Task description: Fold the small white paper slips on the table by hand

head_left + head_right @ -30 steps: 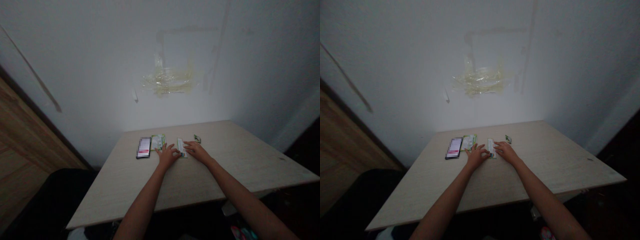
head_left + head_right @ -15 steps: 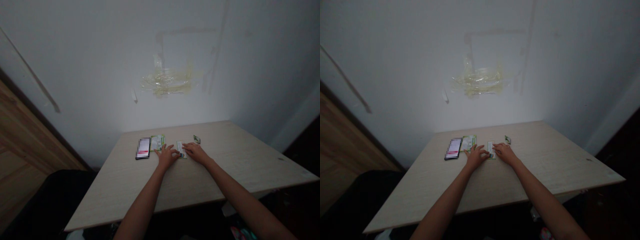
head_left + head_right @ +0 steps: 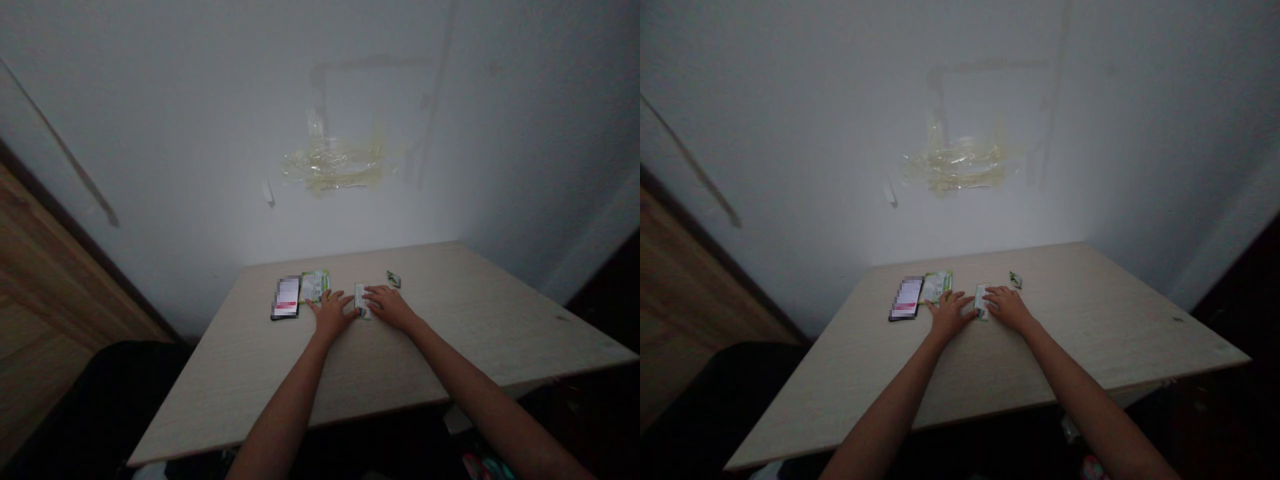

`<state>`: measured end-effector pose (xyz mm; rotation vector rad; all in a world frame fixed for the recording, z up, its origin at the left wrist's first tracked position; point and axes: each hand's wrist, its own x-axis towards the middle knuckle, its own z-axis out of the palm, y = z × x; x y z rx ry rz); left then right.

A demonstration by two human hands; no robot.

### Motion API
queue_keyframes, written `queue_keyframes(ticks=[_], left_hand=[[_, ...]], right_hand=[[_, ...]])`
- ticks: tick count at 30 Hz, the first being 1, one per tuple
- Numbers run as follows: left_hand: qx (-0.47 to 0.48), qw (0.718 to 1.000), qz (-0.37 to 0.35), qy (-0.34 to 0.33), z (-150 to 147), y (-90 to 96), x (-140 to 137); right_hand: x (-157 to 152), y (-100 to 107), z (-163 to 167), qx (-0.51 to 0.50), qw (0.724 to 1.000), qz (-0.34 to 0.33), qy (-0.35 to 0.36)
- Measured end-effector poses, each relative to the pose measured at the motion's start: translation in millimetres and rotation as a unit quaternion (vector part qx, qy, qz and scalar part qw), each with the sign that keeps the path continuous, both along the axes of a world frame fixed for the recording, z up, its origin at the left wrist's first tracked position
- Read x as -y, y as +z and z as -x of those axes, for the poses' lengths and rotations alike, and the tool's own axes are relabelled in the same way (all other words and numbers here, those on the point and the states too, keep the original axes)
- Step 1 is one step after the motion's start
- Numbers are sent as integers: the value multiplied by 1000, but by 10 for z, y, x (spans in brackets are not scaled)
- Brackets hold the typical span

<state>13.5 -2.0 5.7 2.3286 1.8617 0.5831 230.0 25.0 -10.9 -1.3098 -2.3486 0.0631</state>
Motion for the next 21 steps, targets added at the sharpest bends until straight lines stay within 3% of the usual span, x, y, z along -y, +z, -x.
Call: queue_keyframes(ticks=[21], left_hand=[[-11, 1000, 12, 3, -1, -8, -16]], right_hand=[[34, 26, 49, 9, 1000, 9, -28]])
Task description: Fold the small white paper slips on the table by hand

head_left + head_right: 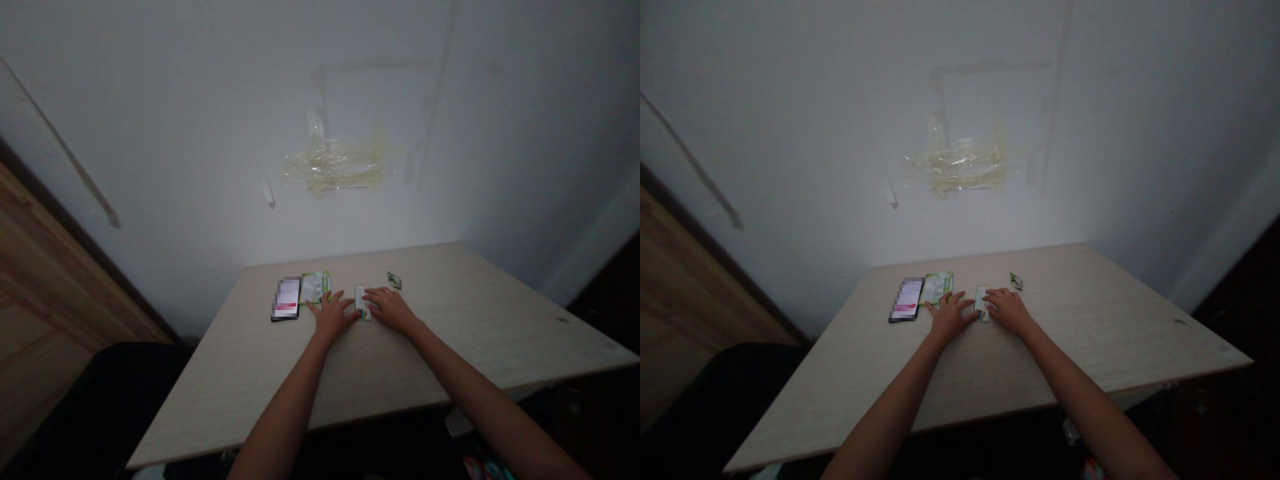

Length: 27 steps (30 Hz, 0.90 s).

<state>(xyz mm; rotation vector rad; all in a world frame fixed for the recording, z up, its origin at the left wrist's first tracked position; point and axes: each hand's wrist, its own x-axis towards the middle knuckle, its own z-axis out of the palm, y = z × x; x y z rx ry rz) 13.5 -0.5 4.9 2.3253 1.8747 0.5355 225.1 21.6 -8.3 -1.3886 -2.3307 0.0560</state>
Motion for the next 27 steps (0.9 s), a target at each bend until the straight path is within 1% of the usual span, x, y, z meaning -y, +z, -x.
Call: queue_keyframes(ticks=[4, 9, 13, 19, 23, 27], left_hand=[[0, 1000, -6, 0, -2, 5, 15], [-31, 999, -20, -7, 1, 0, 21], [-40, 999, -24, -3, 3, 7, 26], [-40, 999, -5, 6, -4, 19, 29], [-35, 999, 3, 9, -2, 26, 32], [-33, 999, -6, 7, 2, 24, 38]], right_hand=[[24, 34, 27, 4, 1000, 3, -11], [42, 55, 50, 12, 1000, 9, -20], [39, 31, 41, 2, 1000, 14, -26], [-12, -39, -7, -28, 999, 20, -21], [-15, -34, -5, -17, 999, 25, -24], [16, 10, 34, 5, 999, 30, -41]])
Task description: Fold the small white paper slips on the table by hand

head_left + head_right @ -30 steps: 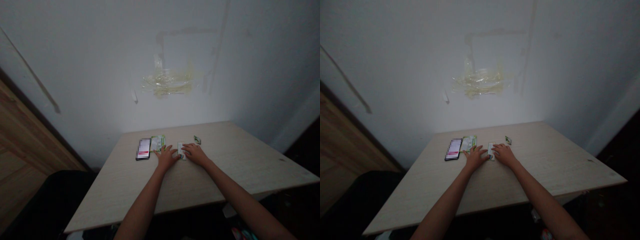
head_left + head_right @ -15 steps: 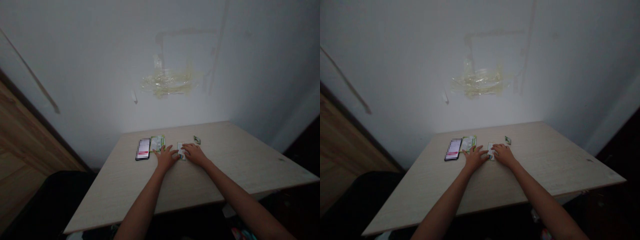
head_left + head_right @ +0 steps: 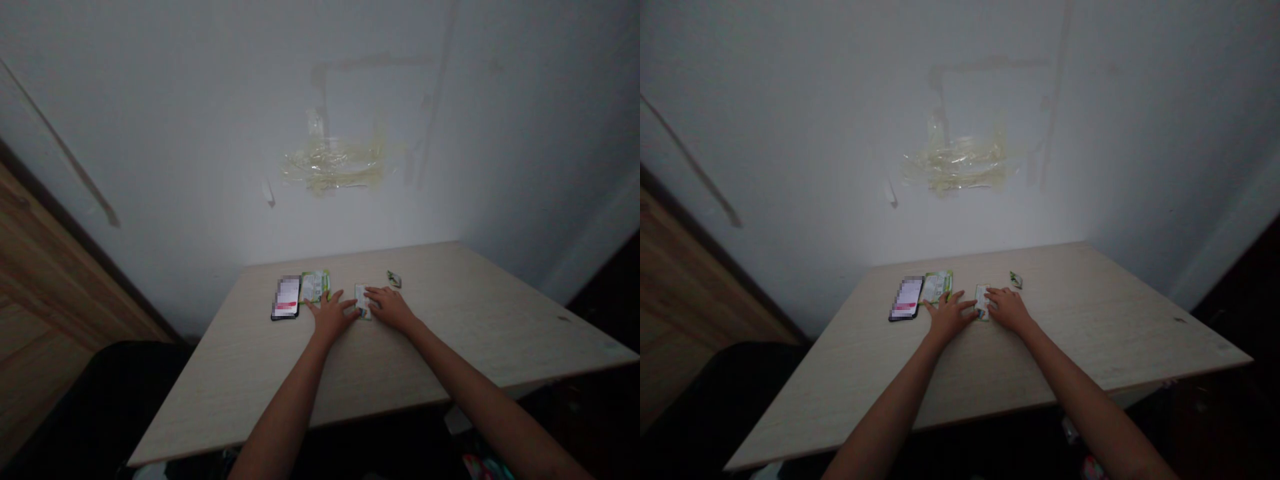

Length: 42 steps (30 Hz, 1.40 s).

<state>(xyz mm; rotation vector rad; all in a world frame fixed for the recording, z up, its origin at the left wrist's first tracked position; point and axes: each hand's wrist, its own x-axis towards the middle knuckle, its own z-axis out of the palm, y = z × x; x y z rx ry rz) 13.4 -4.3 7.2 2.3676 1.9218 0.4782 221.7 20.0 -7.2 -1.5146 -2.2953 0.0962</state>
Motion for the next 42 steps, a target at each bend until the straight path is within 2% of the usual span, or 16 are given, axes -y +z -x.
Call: queue_keyframes(ticks=[17, 25, 35, 42], left_hand=[[5, 1000, -25, 2, 1, -5, 17], [-2, 1000, -6, 3, 0, 12, 30], [-3, 1000, 7, 6, -29, 68, 68], [6, 1000, 14, 6, -21, 81, 67]], right_hand=[[69, 164, 156, 79, 996, 12, -39], [59, 207, 214, 115, 992, 19, -44], [41, 111, 225, 78, 996, -15, -42], [16, 81, 139, 17, 999, -3, -27]])
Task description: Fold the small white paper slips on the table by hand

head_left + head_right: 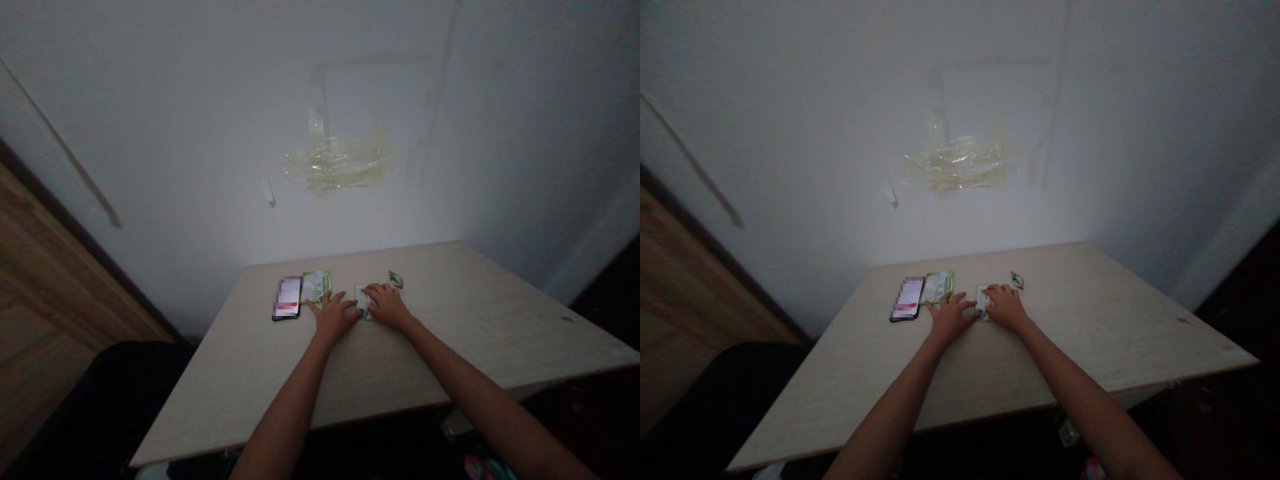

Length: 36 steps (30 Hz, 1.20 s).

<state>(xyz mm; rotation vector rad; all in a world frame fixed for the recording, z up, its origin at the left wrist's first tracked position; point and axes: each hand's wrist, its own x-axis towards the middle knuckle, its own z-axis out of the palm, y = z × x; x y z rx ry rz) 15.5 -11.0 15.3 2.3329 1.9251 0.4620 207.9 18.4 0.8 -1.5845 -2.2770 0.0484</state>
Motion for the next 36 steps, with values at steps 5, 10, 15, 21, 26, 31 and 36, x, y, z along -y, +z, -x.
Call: queue_keyframes(ticks=[5, 10, 15, 21, 26, 31, 36], left_hand=[[1, 1000, -2, -9, 17, -22, -3], [3, 1000, -11, -4, 9, -45, -7], [10, 1000, -15, -10, 10, -64, -15], [-8, 999, -29, -17, 6, -82, -40], [6, 999, -24, -26, -6, -100, -85], [-5, 999, -23, -24, -11, -97, -88], [-20, 999, -30, -12, -12, -94, -79]], right_hand=[[-74, -100, -115, -76, 997, -2, 17], [-177, -215, -218, -144, 988, -16, 44], [-233, -241, -259, -167, 983, -25, 69], [-216, -212, -244, -130, 989, -13, 66], [-151, -181, -183, -127, 990, -24, 48], [-152, -184, -177, -128, 991, -16, 42], [-188, -223, -222, -165, 985, -20, 52]])
